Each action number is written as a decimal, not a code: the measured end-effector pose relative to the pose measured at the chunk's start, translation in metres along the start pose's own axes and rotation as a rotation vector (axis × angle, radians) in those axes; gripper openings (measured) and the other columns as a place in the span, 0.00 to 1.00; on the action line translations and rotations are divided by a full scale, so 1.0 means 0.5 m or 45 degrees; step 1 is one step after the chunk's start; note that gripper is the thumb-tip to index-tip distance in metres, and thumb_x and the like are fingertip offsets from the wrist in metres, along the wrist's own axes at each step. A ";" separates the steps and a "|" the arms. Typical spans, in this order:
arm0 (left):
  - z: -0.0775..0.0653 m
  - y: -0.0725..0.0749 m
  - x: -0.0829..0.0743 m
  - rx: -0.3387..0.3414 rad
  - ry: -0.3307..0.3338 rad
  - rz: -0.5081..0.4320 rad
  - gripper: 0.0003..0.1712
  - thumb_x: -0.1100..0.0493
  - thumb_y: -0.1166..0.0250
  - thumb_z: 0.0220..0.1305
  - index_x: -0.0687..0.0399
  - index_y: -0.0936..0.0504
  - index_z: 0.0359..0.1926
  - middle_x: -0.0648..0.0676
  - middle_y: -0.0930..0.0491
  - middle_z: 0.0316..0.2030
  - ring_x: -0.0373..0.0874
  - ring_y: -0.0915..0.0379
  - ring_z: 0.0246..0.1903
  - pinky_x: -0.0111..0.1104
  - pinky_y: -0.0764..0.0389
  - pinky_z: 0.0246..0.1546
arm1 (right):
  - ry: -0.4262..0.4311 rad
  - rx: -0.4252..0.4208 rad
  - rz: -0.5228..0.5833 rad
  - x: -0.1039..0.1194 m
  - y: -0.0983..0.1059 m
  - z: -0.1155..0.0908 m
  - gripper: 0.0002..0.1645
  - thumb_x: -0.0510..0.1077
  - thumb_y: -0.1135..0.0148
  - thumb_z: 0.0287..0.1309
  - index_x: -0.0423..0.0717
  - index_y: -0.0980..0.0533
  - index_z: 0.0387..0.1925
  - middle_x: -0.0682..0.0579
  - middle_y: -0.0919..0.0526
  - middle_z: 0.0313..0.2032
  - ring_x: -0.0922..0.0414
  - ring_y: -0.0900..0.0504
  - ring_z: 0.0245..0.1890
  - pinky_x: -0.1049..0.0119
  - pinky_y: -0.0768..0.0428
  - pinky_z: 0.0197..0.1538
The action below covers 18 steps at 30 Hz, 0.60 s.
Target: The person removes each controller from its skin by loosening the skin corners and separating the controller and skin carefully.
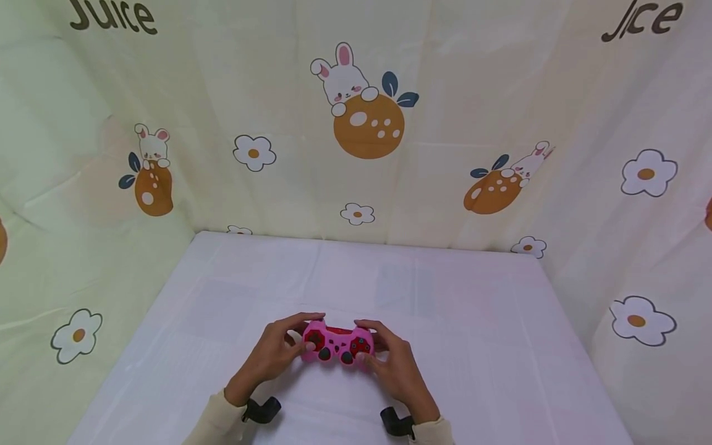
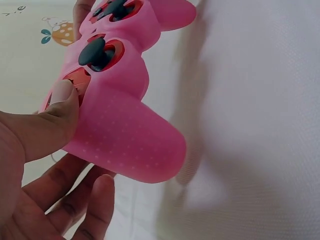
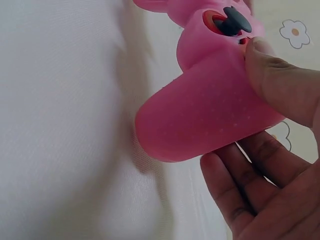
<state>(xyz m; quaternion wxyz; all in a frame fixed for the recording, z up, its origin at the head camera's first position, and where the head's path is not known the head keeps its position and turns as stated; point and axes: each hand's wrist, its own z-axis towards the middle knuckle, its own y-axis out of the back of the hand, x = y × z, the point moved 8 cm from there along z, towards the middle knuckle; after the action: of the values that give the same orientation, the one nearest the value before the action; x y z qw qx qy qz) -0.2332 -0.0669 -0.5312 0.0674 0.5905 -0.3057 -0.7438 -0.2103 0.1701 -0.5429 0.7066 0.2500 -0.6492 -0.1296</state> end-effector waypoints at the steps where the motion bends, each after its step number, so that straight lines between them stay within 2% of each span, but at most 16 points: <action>1: 0.000 0.000 0.000 -0.010 -0.010 0.000 0.34 0.62 0.25 0.67 0.35 0.21 0.70 0.48 0.12 0.56 0.43 0.17 0.50 0.32 0.15 0.45 | 0.011 -0.009 -0.007 0.002 0.001 0.000 0.41 0.39 0.21 0.58 0.69 0.25 0.69 0.60 0.09 0.51 0.62 0.13 0.44 0.51 0.18 0.58; 7: 0.001 0.003 0.000 -0.053 -0.039 -0.004 0.34 0.63 0.24 0.65 0.39 0.20 0.70 0.46 0.13 0.57 0.43 0.17 0.51 0.32 0.16 0.44 | 0.057 -0.047 -0.035 0.008 0.002 0.000 0.41 0.41 0.21 0.56 0.72 0.25 0.68 0.64 0.12 0.55 0.63 0.13 0.46 0.49 0.18 0.60; 11: 0.001 0.003 0.000 -0.072 -0.050 0.006 0.34 0.64 0.24 0.64 0.39 0.19 0.69 0.45 0.13 0.56 0.42 0.18 0.50 0.33 0.16 0.45 | 0.059 -0.067 -0.058 0.007 0.001 0.002 0.41 0.42 0.21 0.55 0.76 0.25 0.66 0.64 0.12 0.55 0.63 0.14 0.47 0.48 0.19 0.61; 18: -0.001 0.005 0.001 -0.101 -0.047 0.013 0.33 0.63 0.23 0.62 0.34 0.18 0.66 0.42 0.13 0.51 0.40 0.19 0.49 0.34 0.16 0.45 | 0.086 -0.095 -0.099 0.011 -0.004 0.002 0.41 0.43 0.20 0.54 0.76 0.25 0.66 0.65 0.12 0.55 0.63 0.14 0.48 0.50 0.18 0.61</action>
<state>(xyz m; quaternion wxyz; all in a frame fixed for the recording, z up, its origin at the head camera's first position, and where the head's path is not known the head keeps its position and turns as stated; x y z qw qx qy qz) -0.2338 -0.0696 -0.5303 0.0887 0.5721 -0.2802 -0.7657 -0.2102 0.1656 -0.5390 0.7313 0.2528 -0.6095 -0.1727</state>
